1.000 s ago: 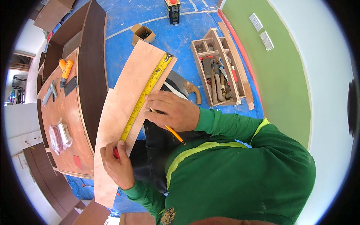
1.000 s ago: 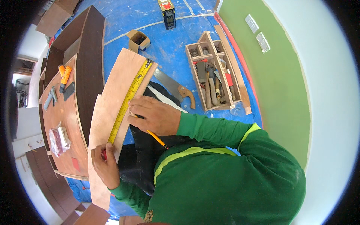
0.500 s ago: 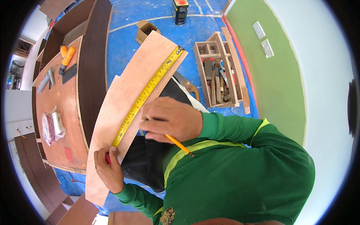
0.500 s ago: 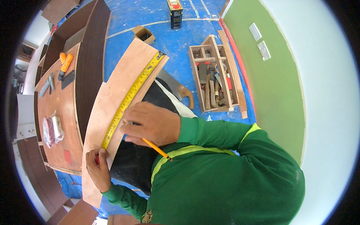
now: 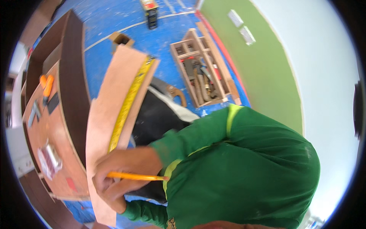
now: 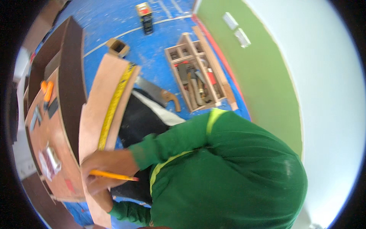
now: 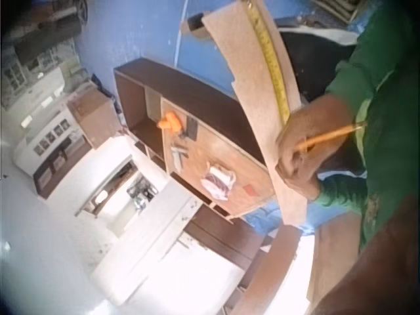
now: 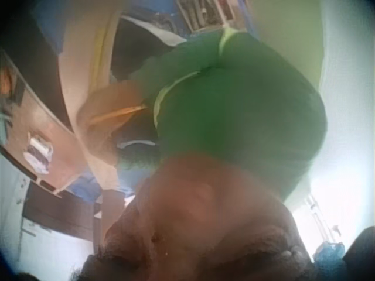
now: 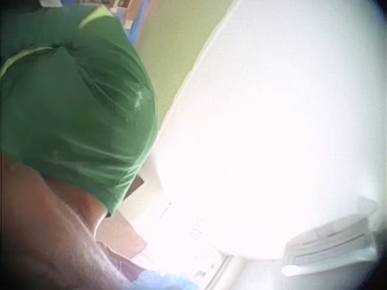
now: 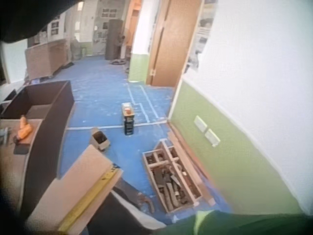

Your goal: The person measures and marks a wooden board with a tape measure, pencil, and try square, then uses a hand saw to cut along the marked line. The person repeats measuring and marking on the cut piece.

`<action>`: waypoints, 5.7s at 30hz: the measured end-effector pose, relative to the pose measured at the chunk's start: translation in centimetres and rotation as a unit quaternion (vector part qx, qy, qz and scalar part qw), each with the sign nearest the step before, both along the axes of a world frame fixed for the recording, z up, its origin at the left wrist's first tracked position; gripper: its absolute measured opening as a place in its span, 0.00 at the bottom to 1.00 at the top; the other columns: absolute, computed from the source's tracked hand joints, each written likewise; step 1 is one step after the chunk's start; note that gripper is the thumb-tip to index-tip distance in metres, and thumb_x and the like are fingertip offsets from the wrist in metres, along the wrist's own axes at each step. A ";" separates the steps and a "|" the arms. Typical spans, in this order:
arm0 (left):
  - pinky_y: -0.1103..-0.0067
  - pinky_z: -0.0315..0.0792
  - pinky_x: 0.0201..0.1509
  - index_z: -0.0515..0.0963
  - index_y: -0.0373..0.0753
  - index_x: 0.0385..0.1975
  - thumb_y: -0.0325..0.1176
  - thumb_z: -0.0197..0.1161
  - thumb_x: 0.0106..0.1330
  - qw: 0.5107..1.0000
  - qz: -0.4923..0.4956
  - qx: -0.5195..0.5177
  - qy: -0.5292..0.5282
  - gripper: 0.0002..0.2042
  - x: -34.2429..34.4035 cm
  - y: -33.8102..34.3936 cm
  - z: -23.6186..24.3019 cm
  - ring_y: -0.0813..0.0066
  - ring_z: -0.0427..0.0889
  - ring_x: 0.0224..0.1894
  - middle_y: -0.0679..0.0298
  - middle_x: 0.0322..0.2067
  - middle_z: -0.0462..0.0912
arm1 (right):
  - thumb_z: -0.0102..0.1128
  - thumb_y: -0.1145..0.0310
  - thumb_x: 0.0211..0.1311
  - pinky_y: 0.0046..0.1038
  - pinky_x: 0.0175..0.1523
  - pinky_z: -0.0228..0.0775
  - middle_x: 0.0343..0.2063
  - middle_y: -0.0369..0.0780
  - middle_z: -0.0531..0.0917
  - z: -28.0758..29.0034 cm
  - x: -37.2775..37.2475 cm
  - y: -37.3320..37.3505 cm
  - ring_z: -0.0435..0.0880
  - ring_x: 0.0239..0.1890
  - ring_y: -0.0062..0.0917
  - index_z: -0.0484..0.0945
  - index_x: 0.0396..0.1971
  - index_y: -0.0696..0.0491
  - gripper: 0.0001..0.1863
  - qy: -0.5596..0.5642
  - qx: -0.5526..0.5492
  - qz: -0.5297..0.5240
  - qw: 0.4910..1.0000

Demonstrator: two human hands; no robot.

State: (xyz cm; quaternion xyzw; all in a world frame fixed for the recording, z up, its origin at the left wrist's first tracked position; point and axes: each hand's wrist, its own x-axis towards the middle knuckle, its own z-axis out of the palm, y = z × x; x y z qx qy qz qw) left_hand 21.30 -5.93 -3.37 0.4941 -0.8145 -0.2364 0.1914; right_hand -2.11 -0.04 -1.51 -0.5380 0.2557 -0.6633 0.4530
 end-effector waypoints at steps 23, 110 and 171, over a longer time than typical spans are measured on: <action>0.66 0.76 0.49 0.86 0.35 0.44 0.37 0.71 0.82 0.999 0.035 0.008 -0.038 0.11 2.3 -0.1 -1.2 0.59 0.80 0.39 0.55 0.37 0.82 | 0.73 0.58 0.76 0.44 0.50 0.80 0.44 0.46 0.87 3.8 1.0 1.8 0.90 0.49 0.45 0.86 0.53 0.56 0.17 0.013 -0.110 0.148 0.983; 0.59 0.79 0.47 0.88 0.36 0.39 0.37 0.79 0.70 0.985 0.157 -0.063 -0.047 0.11 -2.9 3.7 1.1 0.50 0.84 0.42 0.55 0.38 0.84 | 0.73 0.76 0.61 0.40 0.39 0.77 0.29 0.42 0.81 -3.7 -8.3 -1.1 0.84 0.32 0.42 0.78 0.36 0.50 0.11 0.453 -0.070 -0.074 0.886; 0.61 0.80 0.49 0.89 0.34 0.41 0.37 0.75 0.75 0.987 0.139 -0.075 -0.004 0.11 -4.7 1.0 2.1 0.48 0.87 0.43 0.52 0.39 0.85 | 0.76 0.79 0.55 0.39 0.36 0.74 0.27 0.37 0.84 -4.9 -8.9 -0.2 0.86 0.30 0.38 0.85 0.35 0.50 0.11 0.393 -0.134 -0.084 0.906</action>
